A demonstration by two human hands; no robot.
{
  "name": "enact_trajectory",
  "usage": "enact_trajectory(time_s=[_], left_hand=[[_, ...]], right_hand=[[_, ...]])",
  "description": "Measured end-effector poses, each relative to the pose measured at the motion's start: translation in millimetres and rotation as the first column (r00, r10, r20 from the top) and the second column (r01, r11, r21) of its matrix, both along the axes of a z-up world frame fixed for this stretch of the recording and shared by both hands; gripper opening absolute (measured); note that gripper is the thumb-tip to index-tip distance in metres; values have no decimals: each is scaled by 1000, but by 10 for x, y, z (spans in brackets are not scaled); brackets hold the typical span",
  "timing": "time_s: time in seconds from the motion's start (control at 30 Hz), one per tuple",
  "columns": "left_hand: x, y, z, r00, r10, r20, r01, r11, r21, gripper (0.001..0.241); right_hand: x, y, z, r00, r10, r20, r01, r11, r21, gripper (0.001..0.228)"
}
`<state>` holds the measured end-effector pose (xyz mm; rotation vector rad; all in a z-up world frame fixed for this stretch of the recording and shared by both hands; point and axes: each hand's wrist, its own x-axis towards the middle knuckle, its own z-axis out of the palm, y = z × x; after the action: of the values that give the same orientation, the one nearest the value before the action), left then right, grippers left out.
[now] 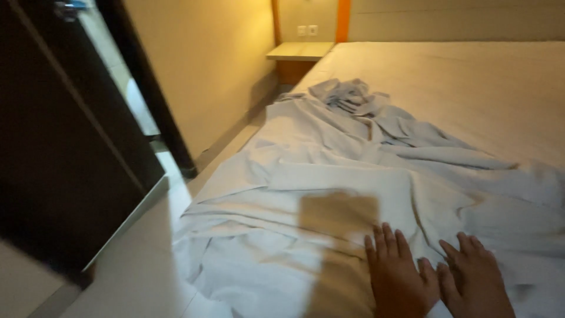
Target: The person folds a white bed sheet on a bed in a bedroom. They gather the sheet from the mattress, smooth it out, and fold it into a neat pile using both hands.
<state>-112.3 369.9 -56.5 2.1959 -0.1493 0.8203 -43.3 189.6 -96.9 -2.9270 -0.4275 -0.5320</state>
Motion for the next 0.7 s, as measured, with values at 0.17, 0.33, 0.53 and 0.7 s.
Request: enact_trajectory(time_s=[0.17, 0.33, 0.53, 0.7], left_hand=[[125, -10, -143, 998, 47, -43, -39, 984, 173, 66], [139, -7, -112, 998, 40, -55, -28, 981, 191, 67], [209, 21, -136, 987, 83, -141, -51, 975, 216, 65], [359, 24, 271, 977, 169, -133, -123, 946, 300, 62]], right_hand=[[-120, 80, 98, 994, 52, 98, -66, 987, 148, 49], [-359, 321, 342, 978, 63, 200, -101, 977, 186, 46], [-404, 579, 440, 951, 45, 305, -130, 955, 265, 45], [-449, 664, 974, 974, 30, 226, -102, 943, 316, 52]])
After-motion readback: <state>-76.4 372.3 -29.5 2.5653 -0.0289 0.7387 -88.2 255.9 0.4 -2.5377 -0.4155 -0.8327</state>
